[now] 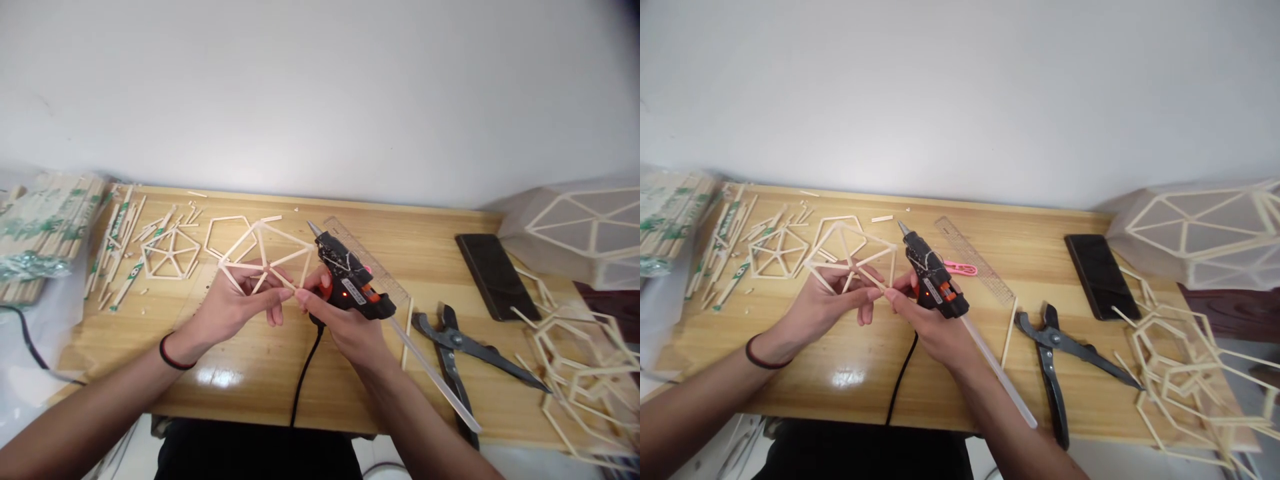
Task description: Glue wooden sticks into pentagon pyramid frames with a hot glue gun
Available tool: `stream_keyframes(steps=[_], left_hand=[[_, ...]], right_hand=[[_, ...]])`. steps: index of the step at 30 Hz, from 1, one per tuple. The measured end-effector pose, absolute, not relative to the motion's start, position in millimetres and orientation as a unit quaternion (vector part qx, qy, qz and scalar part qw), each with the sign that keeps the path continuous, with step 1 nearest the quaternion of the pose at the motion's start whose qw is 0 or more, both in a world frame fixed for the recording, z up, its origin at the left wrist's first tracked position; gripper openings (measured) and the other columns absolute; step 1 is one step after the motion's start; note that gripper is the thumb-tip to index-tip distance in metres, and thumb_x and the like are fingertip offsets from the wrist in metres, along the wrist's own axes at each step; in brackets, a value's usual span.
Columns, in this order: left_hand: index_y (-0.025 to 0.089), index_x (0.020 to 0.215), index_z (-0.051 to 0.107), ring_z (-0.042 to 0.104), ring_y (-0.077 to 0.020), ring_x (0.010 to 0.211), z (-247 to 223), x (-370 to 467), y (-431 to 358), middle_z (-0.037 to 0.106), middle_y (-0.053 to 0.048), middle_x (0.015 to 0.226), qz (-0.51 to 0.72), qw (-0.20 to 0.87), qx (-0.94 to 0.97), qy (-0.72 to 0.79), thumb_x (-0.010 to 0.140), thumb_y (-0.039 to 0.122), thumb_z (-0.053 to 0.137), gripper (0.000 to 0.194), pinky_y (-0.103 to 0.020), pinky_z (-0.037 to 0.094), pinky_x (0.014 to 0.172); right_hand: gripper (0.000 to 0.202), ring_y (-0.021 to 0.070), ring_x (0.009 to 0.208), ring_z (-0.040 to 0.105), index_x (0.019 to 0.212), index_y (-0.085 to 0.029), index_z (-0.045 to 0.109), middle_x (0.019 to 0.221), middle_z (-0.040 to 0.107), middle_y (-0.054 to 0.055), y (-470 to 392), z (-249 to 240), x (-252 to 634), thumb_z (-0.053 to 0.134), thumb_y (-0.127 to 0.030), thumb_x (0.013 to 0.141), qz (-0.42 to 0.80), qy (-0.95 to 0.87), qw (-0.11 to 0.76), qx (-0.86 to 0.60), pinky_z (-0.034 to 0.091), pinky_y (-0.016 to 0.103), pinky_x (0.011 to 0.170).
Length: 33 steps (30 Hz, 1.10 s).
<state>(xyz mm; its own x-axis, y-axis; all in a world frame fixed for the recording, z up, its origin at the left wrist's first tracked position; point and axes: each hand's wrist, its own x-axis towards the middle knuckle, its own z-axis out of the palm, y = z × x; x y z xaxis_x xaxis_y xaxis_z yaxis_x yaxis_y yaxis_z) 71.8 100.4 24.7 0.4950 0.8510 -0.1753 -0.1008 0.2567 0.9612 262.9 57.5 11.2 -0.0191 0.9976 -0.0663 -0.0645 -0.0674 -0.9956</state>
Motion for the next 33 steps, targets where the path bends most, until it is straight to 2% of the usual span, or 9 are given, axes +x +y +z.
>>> stream_keyframes(steps=[5,9,12,18,25,33], left_hand=[[0.014,0.090,0.082,0.067,-0.0125,0.051,23,72,102,0.074,-0.003,0.064,0.340,0.720,0.487,0.358,0.088,0.028,0.085,0.014,-0.021,0.056,0.050],[0.016,0.092,0.084,0.068,-0.0119,0.051,22,71,105,0.075,-0.002,0.063,0.353,0.739,0.457,0.347,0.087,0.025,0.086,0.011,-0.019,0.056,0.049],[0.017,0.088,0.083,0.066,-0.0104,0.048,22,72,104,0.071,0.000,0.059,0.364,0.756,0.414,0.354,0.084,0.023,0.088,0.009,-0.017,0.054,0.048],[0.015,0.080,0.080,0.062,-0.0086,0.045,28,78,101,0.070,0.001,0.063,0.346,0.809,0.323,0.348,0.073,0.023,0.095,0.018,-0.017,0.051,0.044],[0.017,0.083,0.082,0.064,-0.0075,0.047,23,75,96,0.074,-0.002,0.076,0.316,0.848,0.289,0.313,0.077,0.020,0.092,0.012,-0.017,0.051,0.046],[0.017,0.087,0.082,0.068,-0.0105,0.058,24,74,95,0.073,-0.002,0.074,0.309,0.846,0.330,0.281,0.081,0.022,0.091,0.012,-0.021,0.055,0.057]], right_hand=[[0.029,0.0153,0.067,0.062,0.081,-0.025,0.057,0.074,0.066,-0.003,59,12,259,0.082,-0.038,0.085,0.546,-0.444,0.507,-0.498,0.053,0.031,0.066],[0.028,0.0177,0.081,0.071,0.090,-0.027,0.058,0.092,0.075,-0.001,59,9,259,0.083,-0.035,0.085,0.559,-0.415,0.531,-0.483,0.058,0.034,0.077],[0.027,0.0196,0.087,0.074,0.094,-0.028,0.059,0.099,0.076,0.000,60,8,260,0.084,-0.036,0.085,0.575,-0.413,0.529,-0.468,0.060,0.037,0.081],[0.033,0.0188,0.082,0.070,0.097,-0.028,0.061,0.088,0.071,-0.002,60,2,263,0.088,-0.040,0.082,0.609,-0.398,0.527,-0.439,0.058,0.036,0.080],[0.040,0.0175,0.078,0.067,0.102,-0.029,0.060,0.090,0.069,-0.004,56,-4,263,0.093,-0.033,0.079,0.697,-0.332,0.521,-0.364,0.052,0.031,0.067],[0.045,0.0222,0.074,0.070,0.095,-0.029,0.051,0.086,0.062,-0.003,58,2,257,0.091,-0.040,0.078,0.720,-0.315,0.511,-0.348,0.060,0.042,0.071]])
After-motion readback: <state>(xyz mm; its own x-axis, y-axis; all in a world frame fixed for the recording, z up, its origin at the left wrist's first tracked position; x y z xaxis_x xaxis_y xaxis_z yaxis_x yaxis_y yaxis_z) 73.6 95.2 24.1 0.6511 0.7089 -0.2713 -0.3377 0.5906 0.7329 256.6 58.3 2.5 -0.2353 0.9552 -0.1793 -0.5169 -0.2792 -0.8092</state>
